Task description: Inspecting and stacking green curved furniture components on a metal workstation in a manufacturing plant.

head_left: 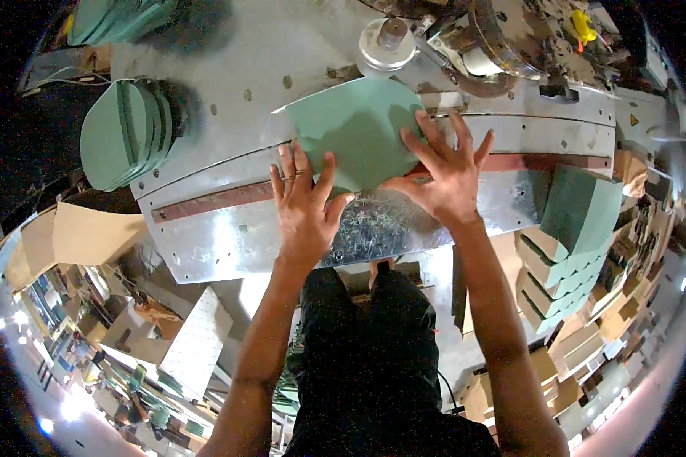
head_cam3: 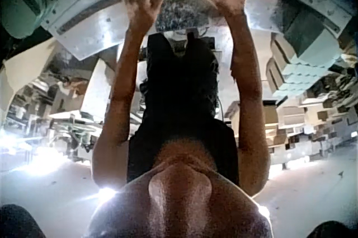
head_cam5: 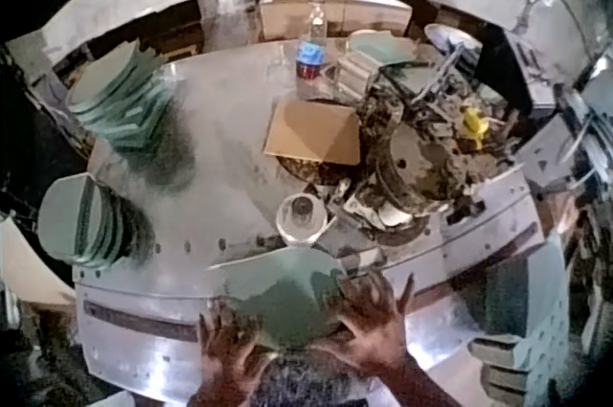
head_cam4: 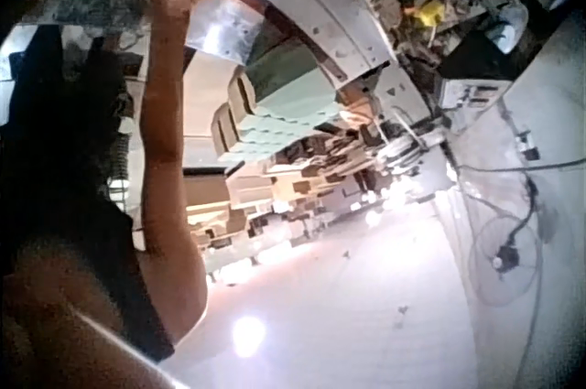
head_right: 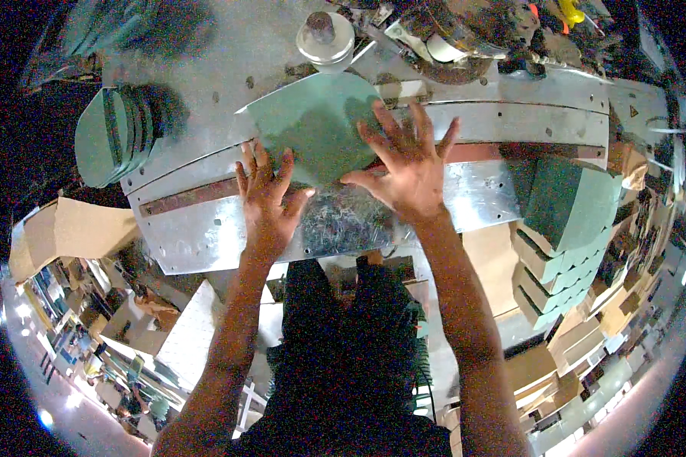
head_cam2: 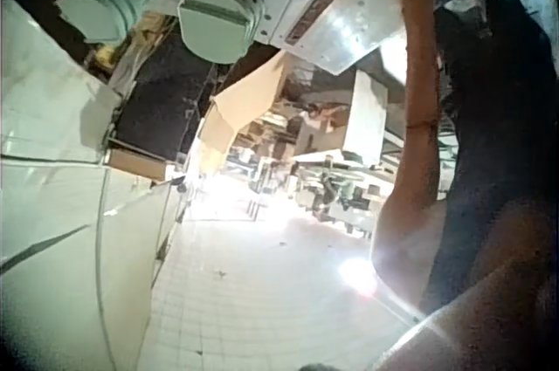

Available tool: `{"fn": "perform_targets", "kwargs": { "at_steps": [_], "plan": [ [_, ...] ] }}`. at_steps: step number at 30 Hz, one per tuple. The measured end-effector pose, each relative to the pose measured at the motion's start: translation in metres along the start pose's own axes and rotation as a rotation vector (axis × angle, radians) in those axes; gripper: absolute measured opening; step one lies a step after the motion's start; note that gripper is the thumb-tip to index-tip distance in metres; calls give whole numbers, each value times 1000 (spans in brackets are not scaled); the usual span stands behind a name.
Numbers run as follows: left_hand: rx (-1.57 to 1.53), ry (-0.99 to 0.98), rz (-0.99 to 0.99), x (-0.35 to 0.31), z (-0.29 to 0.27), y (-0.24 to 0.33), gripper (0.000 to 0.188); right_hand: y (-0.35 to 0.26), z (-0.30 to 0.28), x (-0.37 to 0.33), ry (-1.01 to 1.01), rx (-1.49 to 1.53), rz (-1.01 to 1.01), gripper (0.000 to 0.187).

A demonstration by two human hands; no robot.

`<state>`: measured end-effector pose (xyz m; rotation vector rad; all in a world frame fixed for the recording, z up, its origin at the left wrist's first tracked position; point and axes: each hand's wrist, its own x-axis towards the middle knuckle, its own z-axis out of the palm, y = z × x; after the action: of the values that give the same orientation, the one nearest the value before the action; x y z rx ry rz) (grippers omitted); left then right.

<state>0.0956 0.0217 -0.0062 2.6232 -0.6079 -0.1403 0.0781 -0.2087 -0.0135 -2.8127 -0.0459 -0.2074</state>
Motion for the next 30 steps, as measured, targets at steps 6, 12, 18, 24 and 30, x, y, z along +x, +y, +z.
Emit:
{"fn": "perform_targets", "kwargs": {
  "at_steps": [6,12,18,24,30],
  "plan": [
    [-169,5,-20,-13,-2,12,58,12,-2,24,-23,54,-120,78],
    [-228,-19,-49,-29,-8,6,59,-82,-11,-6,-203,80,76,62],
    [-392,28,35,-32,-28,-16,50,-112,15,14,-69,-10,141,75],
    [14,46,-46,26,-40,-71,42,-76,5,29,-160,33,-26,76],
    [-216,-14,20,23,-18,-71,44,-71,-1,25,-102,-32,-19,56]
  ]
}}
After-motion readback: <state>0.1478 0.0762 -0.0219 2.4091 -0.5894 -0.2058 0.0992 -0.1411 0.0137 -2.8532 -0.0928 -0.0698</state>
